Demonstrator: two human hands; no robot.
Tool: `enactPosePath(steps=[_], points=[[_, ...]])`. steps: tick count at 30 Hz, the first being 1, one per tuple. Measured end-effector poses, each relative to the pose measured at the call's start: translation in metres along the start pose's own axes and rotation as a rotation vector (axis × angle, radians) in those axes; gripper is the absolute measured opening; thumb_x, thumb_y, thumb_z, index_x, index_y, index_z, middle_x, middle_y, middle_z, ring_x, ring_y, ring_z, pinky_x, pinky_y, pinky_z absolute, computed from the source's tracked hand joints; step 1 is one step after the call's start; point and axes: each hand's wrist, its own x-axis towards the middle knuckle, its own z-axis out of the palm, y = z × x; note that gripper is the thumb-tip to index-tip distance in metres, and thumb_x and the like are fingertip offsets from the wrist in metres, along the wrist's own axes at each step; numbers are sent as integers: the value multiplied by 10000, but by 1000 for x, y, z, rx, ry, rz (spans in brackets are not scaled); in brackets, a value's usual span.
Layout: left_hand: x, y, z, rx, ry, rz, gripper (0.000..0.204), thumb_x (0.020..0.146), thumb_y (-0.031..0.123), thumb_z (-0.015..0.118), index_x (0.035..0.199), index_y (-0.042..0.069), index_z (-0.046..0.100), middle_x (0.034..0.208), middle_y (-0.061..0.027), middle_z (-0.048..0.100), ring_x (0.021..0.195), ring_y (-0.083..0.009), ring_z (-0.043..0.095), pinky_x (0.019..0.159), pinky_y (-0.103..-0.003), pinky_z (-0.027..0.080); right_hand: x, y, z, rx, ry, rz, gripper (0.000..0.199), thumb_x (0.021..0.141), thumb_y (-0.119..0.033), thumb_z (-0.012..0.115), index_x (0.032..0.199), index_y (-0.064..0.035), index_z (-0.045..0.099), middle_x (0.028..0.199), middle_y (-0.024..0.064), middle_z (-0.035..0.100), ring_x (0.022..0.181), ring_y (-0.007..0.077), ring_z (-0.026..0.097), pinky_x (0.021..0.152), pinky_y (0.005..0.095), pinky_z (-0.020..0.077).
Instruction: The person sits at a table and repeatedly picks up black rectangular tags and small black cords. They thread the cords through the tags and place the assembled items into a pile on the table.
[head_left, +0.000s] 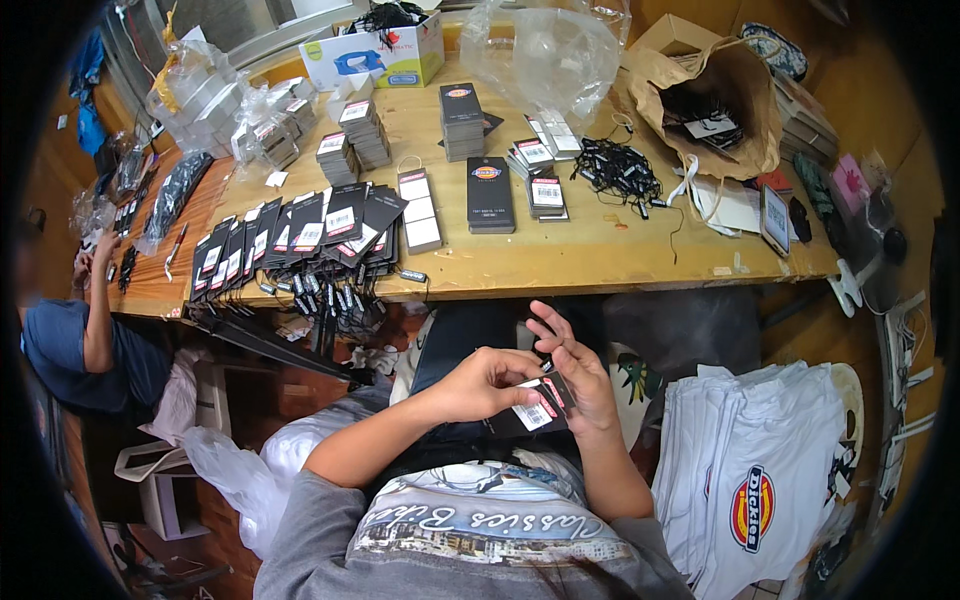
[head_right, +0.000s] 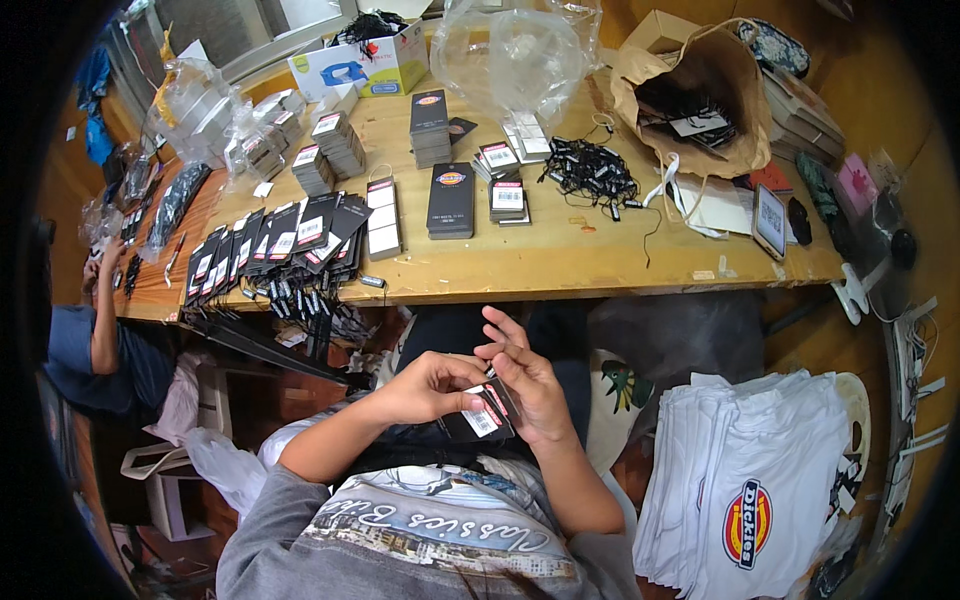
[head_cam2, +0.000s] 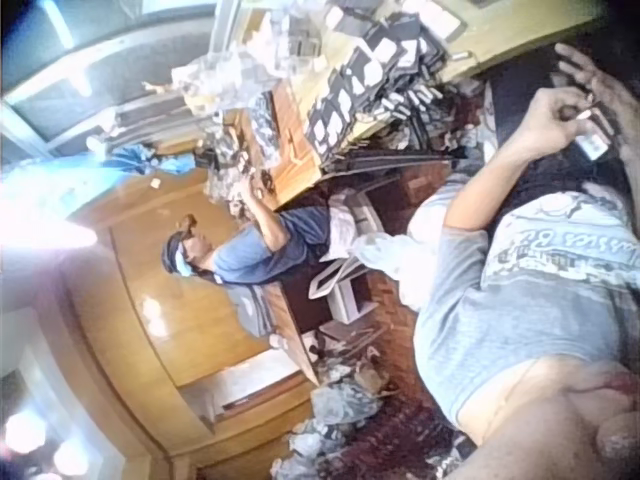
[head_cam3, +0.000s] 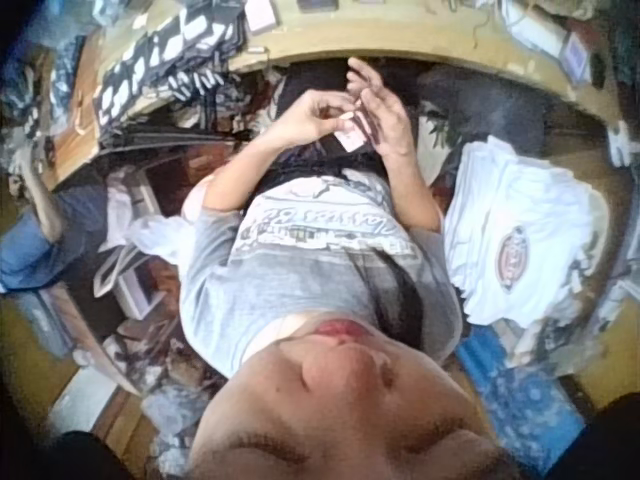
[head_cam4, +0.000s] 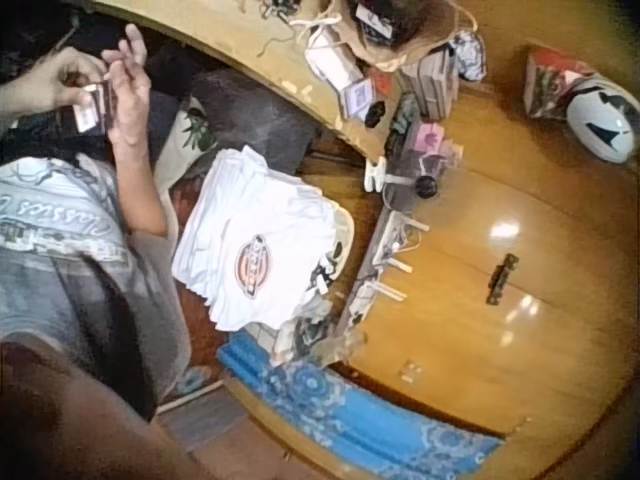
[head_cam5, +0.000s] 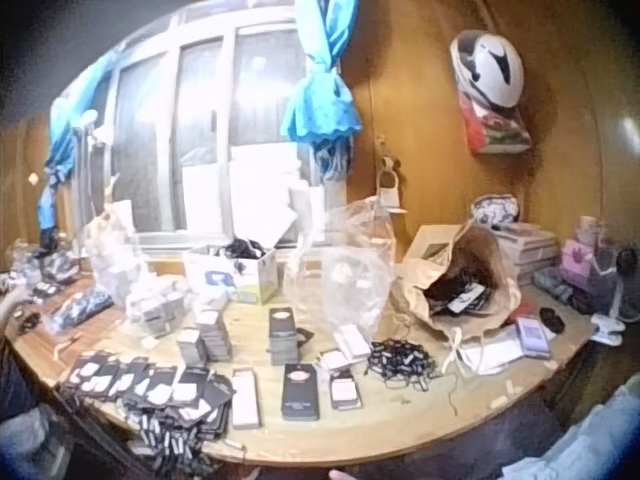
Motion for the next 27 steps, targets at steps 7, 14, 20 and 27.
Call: enactPosePath(steps=[7, 14, 20, 27], points=[[-12, -7, -11, 67, 102, -73, 95, 742, -23, 563, 830, -60, 563, 812, -32, 533, 725, -70, 519, 639, -202, 426, 3, -28, -38, 259, 162, -103, 182, 804, -145, 520, 929, -20, 561, 822, 90, 562, 831, 222, 543, 834, 374, 416], [-11, -17, -18, 22, 406, 134, 134, 771, -14, 525, 892, 18, 475, 1103, -92, 448, 908, -121, 500, 748, -224, 424, 5, -34, -16, 29, 290, -197, 176, 789, -93, 549, 932, 5, 578, 720, 49, 546, 541, 60, 396, 485, 184, 303], [-6, -4, -15, -504, 335, 62, 331, 840, 33, 420, 1132, 36, 264, 1000, -147, 519, 865, -202, 558, 757, -374, 476, 2, -23, 12, -915, 265, -284, 127, 726, 18, 569, 845, 20, 613, 708, 77, 579, 613, 104, 532, 571, 191, 409], [-4, -15, -13, 106, 648, 255, 312, 791, 21, 522, 1067, -3, 380, 889, -75, 539, 787, -113, 551, 665, -227, 458, 0, -7, 27, -863, 229, -273, 117, 696, 41, 598, 807, 15, 620, 687, 44, 555, 591, 63, 492, 497, 164, 368]])
